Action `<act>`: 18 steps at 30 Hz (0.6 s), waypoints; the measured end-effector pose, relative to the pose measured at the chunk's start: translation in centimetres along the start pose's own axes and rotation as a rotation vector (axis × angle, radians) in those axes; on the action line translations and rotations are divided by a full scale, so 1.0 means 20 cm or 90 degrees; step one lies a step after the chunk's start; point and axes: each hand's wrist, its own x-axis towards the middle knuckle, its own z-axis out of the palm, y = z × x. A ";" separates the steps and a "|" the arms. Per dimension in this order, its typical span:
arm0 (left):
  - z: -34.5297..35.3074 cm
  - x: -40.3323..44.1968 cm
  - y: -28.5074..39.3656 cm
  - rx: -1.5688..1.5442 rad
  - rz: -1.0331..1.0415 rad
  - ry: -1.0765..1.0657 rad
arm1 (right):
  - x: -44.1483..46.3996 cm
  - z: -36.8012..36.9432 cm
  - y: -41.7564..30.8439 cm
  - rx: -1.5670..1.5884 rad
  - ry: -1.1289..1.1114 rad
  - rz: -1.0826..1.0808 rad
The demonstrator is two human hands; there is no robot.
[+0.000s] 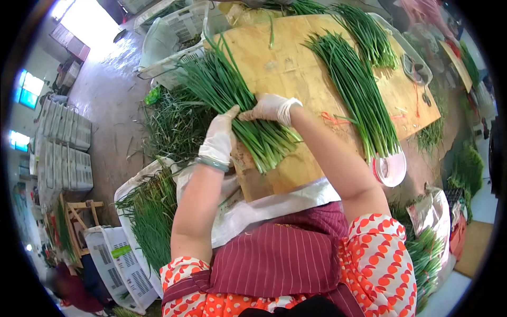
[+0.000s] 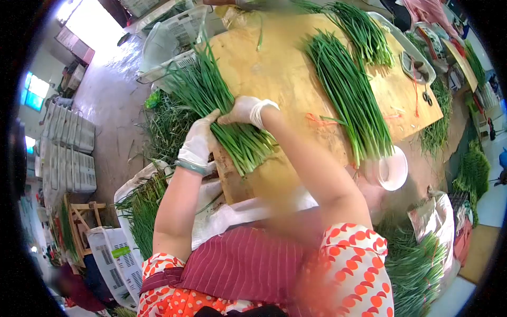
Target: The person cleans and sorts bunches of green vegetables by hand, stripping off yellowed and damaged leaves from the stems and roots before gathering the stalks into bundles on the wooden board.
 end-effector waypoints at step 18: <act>0.12 -0.16 0.15 -0.052 0.057 -0.071 | -0.17 0.10 -0.30 -0.305 0.080 -0.132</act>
